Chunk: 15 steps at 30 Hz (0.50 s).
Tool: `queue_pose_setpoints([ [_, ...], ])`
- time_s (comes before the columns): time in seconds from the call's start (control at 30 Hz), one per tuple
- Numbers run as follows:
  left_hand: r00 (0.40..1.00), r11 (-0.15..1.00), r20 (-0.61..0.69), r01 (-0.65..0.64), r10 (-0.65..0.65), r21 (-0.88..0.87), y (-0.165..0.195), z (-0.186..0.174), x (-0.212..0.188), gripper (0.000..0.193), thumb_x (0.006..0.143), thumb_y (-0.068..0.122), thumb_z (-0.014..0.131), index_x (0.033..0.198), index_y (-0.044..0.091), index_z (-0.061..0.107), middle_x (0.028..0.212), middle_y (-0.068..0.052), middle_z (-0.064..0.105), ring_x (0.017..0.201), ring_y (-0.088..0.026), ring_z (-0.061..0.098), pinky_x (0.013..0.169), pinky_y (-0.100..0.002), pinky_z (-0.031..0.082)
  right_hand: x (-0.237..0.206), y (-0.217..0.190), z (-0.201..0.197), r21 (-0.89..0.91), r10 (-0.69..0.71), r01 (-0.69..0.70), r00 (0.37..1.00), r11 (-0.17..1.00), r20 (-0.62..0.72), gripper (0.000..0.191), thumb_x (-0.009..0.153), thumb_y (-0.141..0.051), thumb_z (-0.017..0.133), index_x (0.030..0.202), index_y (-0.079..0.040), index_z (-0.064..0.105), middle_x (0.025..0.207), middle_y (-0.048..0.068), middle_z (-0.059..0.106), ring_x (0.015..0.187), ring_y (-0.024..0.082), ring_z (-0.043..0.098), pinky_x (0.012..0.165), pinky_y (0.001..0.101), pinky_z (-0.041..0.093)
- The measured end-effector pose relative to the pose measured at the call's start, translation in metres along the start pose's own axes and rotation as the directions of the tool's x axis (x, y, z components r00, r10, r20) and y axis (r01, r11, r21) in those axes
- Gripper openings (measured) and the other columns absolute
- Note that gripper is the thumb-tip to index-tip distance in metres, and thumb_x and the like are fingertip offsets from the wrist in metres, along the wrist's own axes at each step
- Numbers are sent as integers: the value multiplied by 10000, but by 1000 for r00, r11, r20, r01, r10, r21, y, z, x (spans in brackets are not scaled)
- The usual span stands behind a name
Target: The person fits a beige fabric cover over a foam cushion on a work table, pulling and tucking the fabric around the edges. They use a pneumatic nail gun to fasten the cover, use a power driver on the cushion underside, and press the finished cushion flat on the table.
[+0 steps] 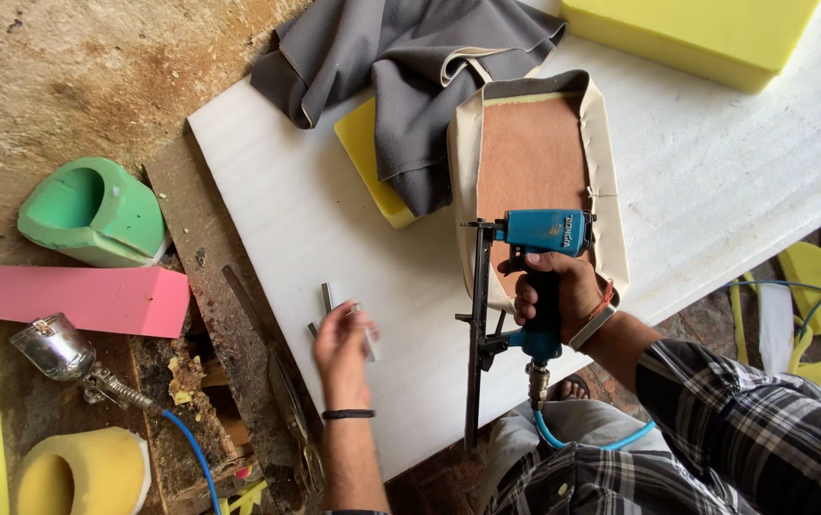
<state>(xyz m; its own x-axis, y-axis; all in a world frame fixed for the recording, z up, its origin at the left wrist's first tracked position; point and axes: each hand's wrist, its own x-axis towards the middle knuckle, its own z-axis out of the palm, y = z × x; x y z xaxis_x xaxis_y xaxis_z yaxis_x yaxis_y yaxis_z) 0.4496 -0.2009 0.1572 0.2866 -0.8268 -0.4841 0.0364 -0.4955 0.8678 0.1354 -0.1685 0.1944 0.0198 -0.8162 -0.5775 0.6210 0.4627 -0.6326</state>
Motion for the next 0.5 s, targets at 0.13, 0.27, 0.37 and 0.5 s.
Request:
queue_pose_setpoints([
  [0.13,942,954,317,-9,108,-299,27,75,-36,305,879,71,763,1181,36,733,920,-5,696,825,-131,679,783,-313,599,2,-12,-10,28,4,-7,994,1000,109,510,735,-368,701,1033,43,658,520,47,543,440,194,550,532,388,506],
  [0.27,922,955,316,-143,224,-259,49,143,-62,262,875,41,781,1133,19,742,895,-6,709,806,-107,676,765,-294,622,3,-31,-35,99,6,-29,973,995,230,541,750,-375,701,1080,48,628,527,42,532,450,196,545,530,389,500],
  [0.37,878,937,356,-237,319,-256,59,185,-78,281,866,21,797,1141,2,740,893,-5,700,808,-96,673,738,-267,609,6,-54,-67,152,14,-61,955,986,295,545,764,-381,699,1090,48,613,536,41,528,456,202,543,526,401,497],
  [0.5,910,911,230,-267,346,-314,77,235,-85,319,864,46,776,1178,27,723,909,2,699,791,-88,667,680,-271,608,25,-94,-117,184,47,-124,926,975,373,552,774,-401,693,1094,41,610,544,43,529,456,205,536,523,412,495],
])
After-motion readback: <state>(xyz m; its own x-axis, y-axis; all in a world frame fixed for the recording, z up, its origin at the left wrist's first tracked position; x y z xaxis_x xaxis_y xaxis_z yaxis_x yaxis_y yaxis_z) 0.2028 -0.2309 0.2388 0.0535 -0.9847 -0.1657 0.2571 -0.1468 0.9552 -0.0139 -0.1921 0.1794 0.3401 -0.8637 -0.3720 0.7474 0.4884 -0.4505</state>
